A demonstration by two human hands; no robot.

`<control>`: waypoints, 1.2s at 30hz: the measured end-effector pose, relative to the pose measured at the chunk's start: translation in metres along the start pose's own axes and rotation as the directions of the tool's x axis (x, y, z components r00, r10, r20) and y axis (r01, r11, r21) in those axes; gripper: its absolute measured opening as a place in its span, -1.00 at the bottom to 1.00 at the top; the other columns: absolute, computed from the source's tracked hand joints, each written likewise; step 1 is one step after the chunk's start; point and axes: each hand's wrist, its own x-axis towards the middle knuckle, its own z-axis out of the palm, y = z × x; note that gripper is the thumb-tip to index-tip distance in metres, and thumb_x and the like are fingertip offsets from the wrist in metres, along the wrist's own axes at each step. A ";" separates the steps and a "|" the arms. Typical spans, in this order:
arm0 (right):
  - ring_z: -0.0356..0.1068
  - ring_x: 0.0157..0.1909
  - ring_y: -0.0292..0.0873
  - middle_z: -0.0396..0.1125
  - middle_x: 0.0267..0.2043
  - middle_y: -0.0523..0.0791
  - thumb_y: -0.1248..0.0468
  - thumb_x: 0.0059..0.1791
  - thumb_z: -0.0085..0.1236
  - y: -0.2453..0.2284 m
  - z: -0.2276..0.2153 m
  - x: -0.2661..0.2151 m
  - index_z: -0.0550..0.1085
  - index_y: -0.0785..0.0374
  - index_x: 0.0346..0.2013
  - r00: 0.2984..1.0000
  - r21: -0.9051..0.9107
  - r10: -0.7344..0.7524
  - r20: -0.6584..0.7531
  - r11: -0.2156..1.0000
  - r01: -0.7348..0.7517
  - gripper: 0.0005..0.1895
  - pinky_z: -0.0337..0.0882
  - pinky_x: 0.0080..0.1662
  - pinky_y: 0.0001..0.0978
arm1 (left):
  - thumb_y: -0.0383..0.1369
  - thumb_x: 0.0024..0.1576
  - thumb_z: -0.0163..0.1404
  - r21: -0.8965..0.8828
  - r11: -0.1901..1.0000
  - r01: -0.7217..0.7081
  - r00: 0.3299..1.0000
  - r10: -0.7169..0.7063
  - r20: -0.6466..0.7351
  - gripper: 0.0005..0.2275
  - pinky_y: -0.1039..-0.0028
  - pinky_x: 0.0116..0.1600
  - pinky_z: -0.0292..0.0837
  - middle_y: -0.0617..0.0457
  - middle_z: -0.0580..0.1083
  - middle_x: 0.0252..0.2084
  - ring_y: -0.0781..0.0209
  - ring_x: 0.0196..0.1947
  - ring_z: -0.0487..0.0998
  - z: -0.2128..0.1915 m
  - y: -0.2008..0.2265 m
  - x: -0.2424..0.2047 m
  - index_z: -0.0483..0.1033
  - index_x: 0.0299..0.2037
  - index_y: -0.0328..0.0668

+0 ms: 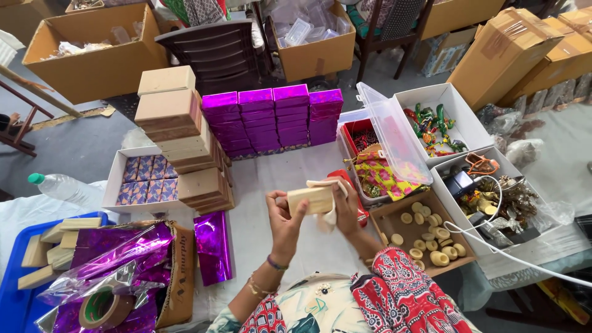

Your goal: The person wipes a small rectangular wooden block with a white cloth. The person holds the block in one hand and rubs its surfaces with the cloth in the other hand, repeating the motion on different sides of the block.

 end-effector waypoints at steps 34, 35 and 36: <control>-0.81 0.28 0.58 -0.56 0.37 0.60 0.26 0.27 -0.49 -0.017 0.020 -0.035 -0.09 -0.06 0.68 0.715 0.400 0.695 -0.077 0.678 -0.616 -0.38 -0.67 0.20 0.30 | -0.13 0.38 -0.27 0.513 0.839 -0.182 0.983 0.157 0.093 -0.46 0.20 0.02 0.54 -0.29 0.45 0.22 -0.08 0.06 0.60 0.025 0.005 -0.025 -0.10 0.52 -0.11; -0.81 0.28 0.58 -0.56 0.37 0.60 0.26 0.27 -0.49 -0.020 0.021 -0.040 -0.09 -0.06 0.68 0.716 0.396 0.694 -0.072 0.679 -0.618 -0.38 -0.67 0.20 0.30 | -0.13 0.38 -0.27 0.513 0.839 -0.184 0.983 0.162 0.089 -0.46 0.20 0.02 0.54 -0.29 0.45 0.22 -0.08 0.06 0.60 0.023 0.009 -0.018 -0.10 0.52 -0.11; -0.63 0.47 0.37 -0.50 0.51 0.38 0.26 0.21 -0.44 -0.023 0.023 -0.045 -0.08 0.08 0.63 0.961 -0.072 0.238 0.139 0.970 -0.230 -0.37 -0.46 0.35 0.13 | -0.16 0.40 -0.29 0.336 0.928 -0.162 0.987 0.153 0.053 -0.48 0.23 0.15 0.49 -0.25 0.37 0.28 -0.04 0.14 0.53 0.019 0.014 -0.012 -0.09 0.52 -0.12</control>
